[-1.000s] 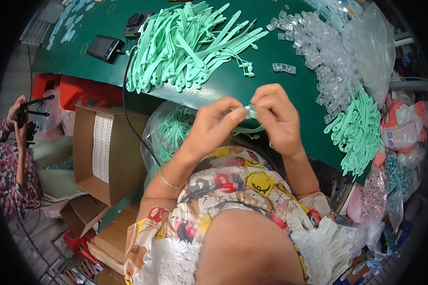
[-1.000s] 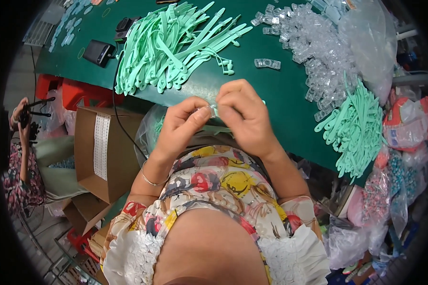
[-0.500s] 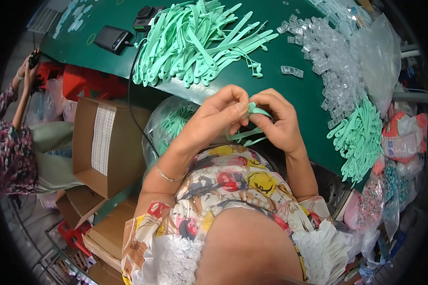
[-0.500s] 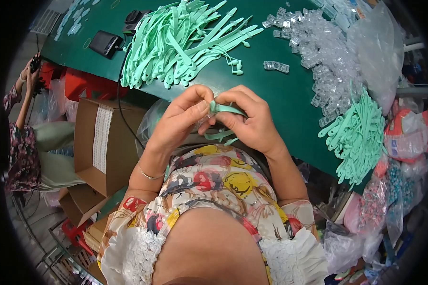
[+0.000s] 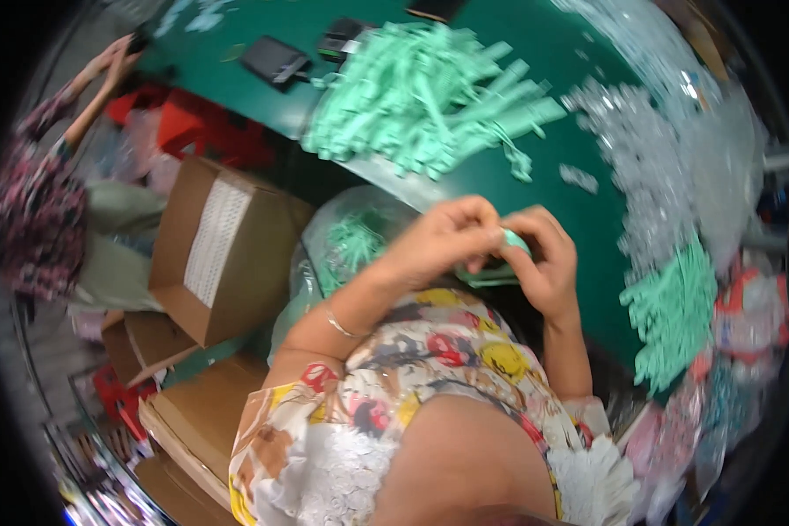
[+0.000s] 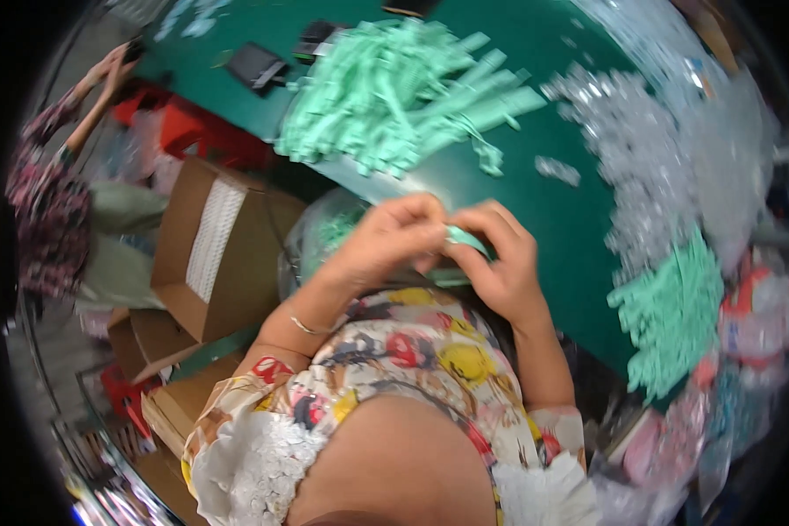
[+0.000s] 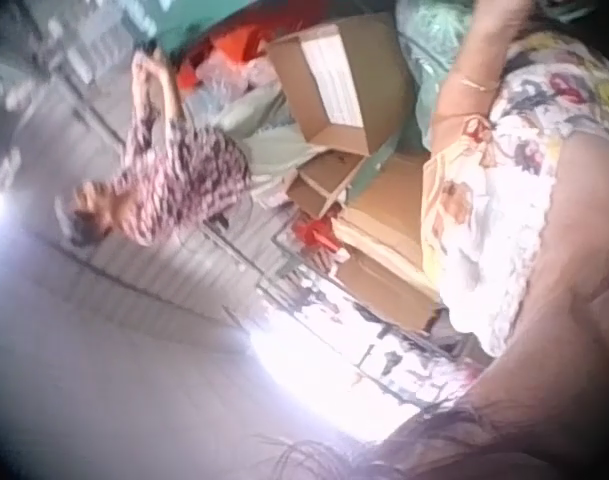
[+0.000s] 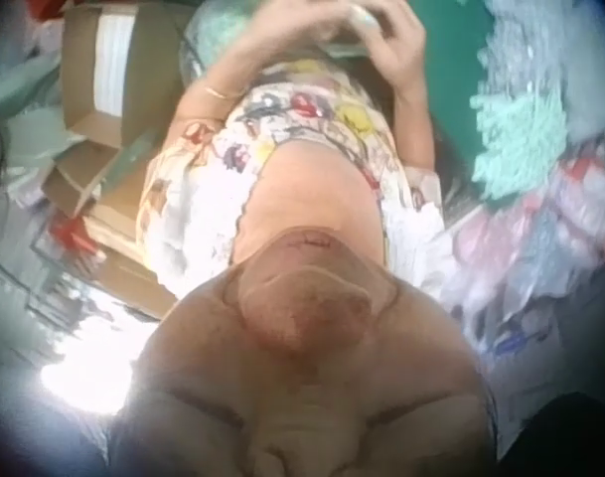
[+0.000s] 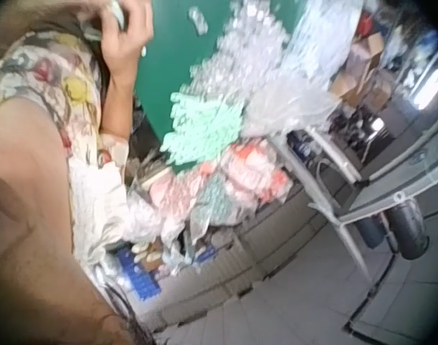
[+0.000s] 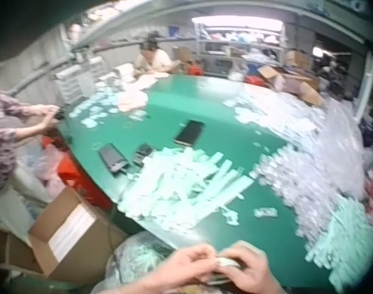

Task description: Attaching plastic clips to green fabric straps at a production table.

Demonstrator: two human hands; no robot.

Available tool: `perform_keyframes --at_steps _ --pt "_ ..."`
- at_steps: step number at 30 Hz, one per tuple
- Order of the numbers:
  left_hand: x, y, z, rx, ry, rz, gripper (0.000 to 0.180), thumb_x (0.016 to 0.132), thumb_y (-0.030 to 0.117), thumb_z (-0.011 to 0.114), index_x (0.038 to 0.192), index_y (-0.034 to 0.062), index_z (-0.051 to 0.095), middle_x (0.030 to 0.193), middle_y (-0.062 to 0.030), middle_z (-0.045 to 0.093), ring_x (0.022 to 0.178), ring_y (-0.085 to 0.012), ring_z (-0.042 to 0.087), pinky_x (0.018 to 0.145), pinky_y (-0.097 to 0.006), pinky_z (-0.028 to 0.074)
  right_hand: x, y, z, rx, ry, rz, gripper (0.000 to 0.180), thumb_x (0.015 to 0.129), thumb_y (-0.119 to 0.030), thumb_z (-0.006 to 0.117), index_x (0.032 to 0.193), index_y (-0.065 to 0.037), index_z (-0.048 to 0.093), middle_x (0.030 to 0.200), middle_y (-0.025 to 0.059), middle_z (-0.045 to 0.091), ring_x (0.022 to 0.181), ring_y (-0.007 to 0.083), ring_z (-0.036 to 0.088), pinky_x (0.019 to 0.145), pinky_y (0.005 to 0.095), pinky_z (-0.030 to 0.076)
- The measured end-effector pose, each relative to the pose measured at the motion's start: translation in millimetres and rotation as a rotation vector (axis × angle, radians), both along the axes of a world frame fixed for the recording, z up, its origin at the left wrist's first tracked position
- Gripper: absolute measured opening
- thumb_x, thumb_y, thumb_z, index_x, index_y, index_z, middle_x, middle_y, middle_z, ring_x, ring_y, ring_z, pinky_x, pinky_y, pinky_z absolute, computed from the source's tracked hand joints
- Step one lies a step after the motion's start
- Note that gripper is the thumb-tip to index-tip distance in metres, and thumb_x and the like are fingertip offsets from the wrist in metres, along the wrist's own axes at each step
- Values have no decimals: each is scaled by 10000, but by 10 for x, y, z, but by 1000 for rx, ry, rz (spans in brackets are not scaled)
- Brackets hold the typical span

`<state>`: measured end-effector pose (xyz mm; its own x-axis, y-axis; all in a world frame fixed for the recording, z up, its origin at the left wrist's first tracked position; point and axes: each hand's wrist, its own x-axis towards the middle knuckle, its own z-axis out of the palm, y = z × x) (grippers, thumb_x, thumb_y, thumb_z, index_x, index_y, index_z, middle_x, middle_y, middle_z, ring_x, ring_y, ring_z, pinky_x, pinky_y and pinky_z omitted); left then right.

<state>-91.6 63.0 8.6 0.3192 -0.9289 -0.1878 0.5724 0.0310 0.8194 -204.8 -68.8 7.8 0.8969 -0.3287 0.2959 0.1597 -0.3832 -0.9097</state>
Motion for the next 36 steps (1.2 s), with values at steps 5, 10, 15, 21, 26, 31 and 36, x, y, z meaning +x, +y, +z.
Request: perform_keyframes --at_steps 5,10,15,21,26,31,36 --pt "-35 -63 -238 -66 25 -12 163 798 181 628 818 72 509 681 19 523 559 -35 459 499 -161 356 -5 7 139 -333 -3 -9 192 691 17 592 881 -4 578 787 134 566 680 270 554 576 313 435" --pt "-146 -72 -192 -175 -86 168 214 758 142 671 850 20 520 714 3 533 585 -36 467 495 -171 376 -166 55 121 -256 -124 -199 72 747 -33 592 769 -7 528 689 53 508 570 141 459 509 250 361" --pt "-162 -62 -158 -214 -347 157 190 727 122 678 806 10 547 681 0 545 613 -58 489 528 -215 405 -260 4 53 248 256 6 217 851 -90 519 657 0 484 569 -9 437 489 50 375 441 203 272" --pt "-41 -10 -104 -86 -756 -98 260 743 225 684 753 -4 562 600 -32 526 552 -83 471 497 -243 395 -289 17 -14 284 243 -11 221 839 -54 509 626 3 505 542 -9 465 452 47 389 412 202 264" --pt "-24 -8 -184 -105 -780 -137 296 722 263 685 704 -7 564 565 -61 541 502 -112 502 449 -256 387 -276 89 -34 317 288 -26 227 835 -69 520 620 2 508 532 -4 465 448 46 398 409 190 270" --pt "-92 -8 -179 -137 -418 -279 253 752 239 638 687 5 570 573 -47 560 481 -98 506 415 -228 381 -350 146 -160 488 109 16 269 827 -114 541 586 -9 483 524 18 468 420 60 389 398 189 269" --pt "-175 -7 -183 -188 77 -346 157 774 151 603 715 9 568 626 -59 575 468 -60 478 419 -177 359 -366 204 -198 778 -156 117 288 808 -164 567 574 -18 483 492 27 445 380 75 368 372 199 260"
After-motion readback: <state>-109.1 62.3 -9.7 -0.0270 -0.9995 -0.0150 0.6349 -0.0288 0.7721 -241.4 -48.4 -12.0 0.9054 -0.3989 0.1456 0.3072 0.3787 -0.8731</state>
